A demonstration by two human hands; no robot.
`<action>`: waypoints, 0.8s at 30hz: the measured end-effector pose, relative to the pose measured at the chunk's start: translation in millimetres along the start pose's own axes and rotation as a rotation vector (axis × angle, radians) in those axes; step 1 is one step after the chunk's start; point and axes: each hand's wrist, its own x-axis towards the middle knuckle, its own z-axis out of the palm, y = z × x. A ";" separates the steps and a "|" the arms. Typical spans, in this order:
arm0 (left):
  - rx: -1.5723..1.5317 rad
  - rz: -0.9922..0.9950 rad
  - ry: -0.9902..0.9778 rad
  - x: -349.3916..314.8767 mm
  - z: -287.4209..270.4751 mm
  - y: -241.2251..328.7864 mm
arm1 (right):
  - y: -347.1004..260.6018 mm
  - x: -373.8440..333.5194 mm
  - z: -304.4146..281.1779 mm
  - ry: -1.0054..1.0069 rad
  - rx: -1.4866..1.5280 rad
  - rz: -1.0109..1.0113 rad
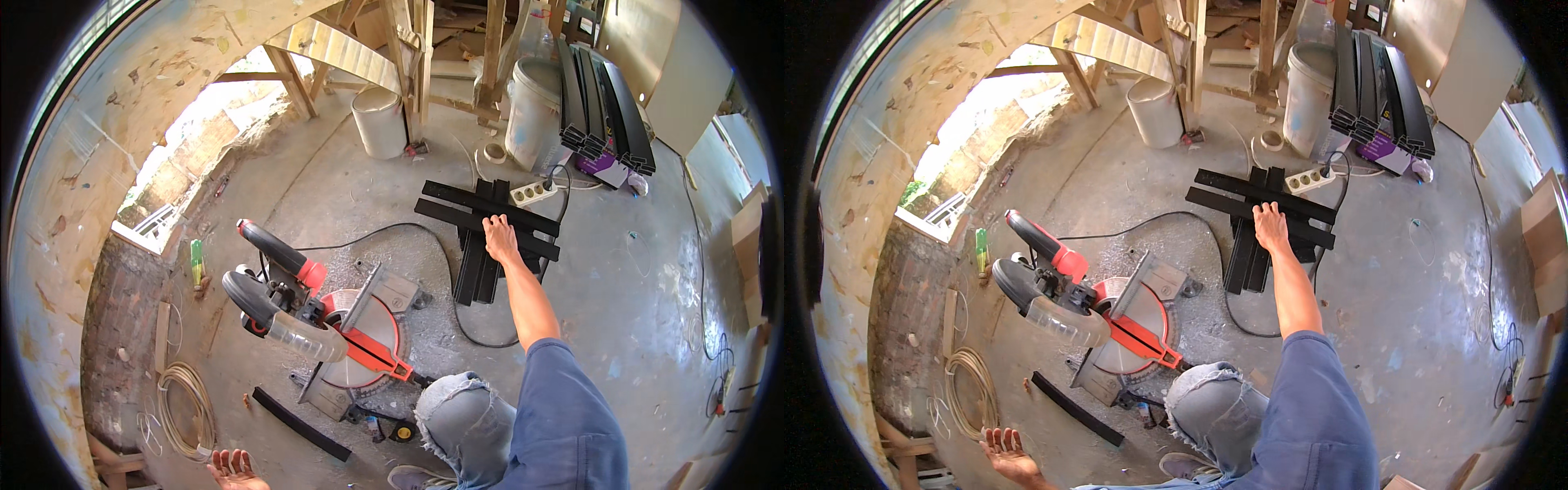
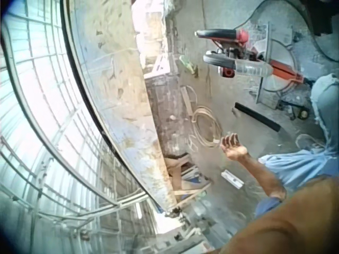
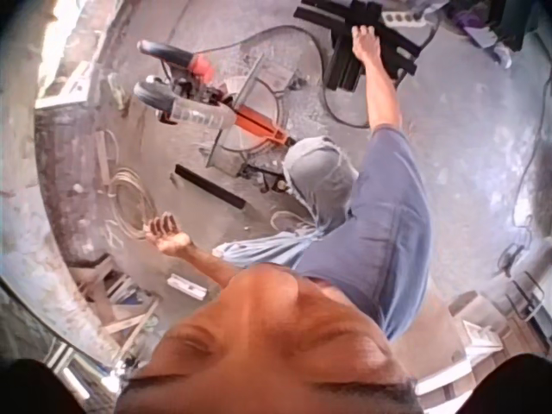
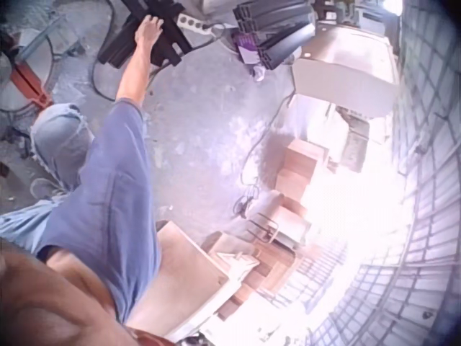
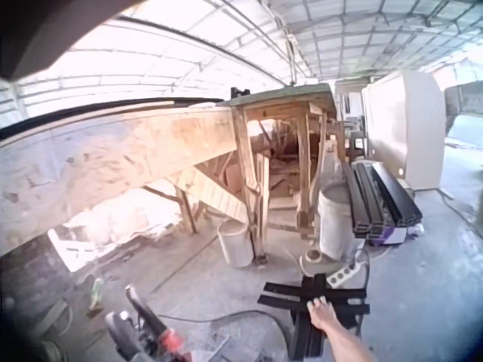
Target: The person measures a black frame segment using a tape measure, marks it with a pen, and cuts it using a power miter saw.
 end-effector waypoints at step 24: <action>-0.003 -0.081 -0.015 -5.9 -2.5 -16.8 | -91.1 -148.2 -22.1 0.274 0.431 -0.238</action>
